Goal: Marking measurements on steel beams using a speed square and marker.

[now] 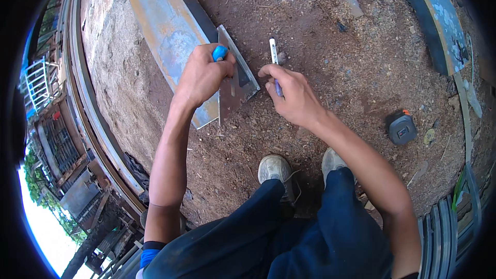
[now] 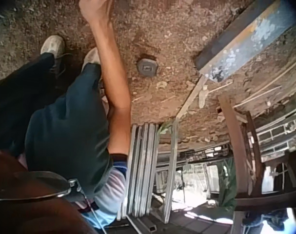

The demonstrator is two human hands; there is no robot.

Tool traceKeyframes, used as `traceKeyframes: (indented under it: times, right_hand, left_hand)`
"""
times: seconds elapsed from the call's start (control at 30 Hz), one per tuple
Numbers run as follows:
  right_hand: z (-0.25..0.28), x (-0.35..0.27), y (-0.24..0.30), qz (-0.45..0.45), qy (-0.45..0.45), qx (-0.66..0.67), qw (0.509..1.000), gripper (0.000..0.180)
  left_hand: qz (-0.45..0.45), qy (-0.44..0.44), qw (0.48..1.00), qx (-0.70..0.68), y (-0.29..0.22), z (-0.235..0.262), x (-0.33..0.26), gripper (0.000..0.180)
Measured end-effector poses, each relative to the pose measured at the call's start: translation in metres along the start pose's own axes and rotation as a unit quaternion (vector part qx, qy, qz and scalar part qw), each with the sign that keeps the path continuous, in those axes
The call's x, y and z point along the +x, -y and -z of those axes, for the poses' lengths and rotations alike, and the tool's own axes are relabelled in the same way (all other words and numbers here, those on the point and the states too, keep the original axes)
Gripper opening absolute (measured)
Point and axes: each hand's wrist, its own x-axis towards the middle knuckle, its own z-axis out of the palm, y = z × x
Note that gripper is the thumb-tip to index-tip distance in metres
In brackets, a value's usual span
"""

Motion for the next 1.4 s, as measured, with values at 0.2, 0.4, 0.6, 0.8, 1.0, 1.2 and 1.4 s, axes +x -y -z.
traceKeyframes:
  times: [0.2,0.4,0.6,0.8,1.0,1.2,1.4]
  right_hand:
    - [-0.025,0.013,-0.017,-0.046,0.03,0.083,0.995,0.03]
    - [-0.025,0.014,-0.012,-0.076,0.032,0.091,0.992,0.028]
    - [-0.025,0.013,-0.009,-0.07,0.054,0.079,0.993,0.03]
    - [-0.027,0.01,-0.008,-0.075,0.064,0.087,0.991,0.035]
    - [-0.025,0.009,-0.006,-0.073,0.066,0.083,0.992,0.03]
    - [-0.022,0.009,-0.003,-0.094,0.085,0.087,0.988,0.029]
    - [-0.025,0.006,-0.008,-0.072,0.063,0.086,0.992,0.029]
  left_hand:
    - [0.025,0.017,0.997,-0.075,0.006,0.003,0.002,0.011]
    - [0.055,0.034,0.993,-0.098,0.002,0.007,-0.002,0.015]
    - [0.034,0.025,0.992,-0.115,0.001,0.004,-0.005,0.012]
    - [0.033,0.033,0.991,-0.129,0.006,0.005,-0.004,0.011]
    - [0.024,0.031,0.988,-0.151,0.009,0.003,-0.007,0.01]
    - [0.013,0.031,0.987,-0.155,0.011,0.002,-0.007,0.005]
    - [0.039,0.057,0.985,-0.157,0.003,0.009,-0.008,0.004]
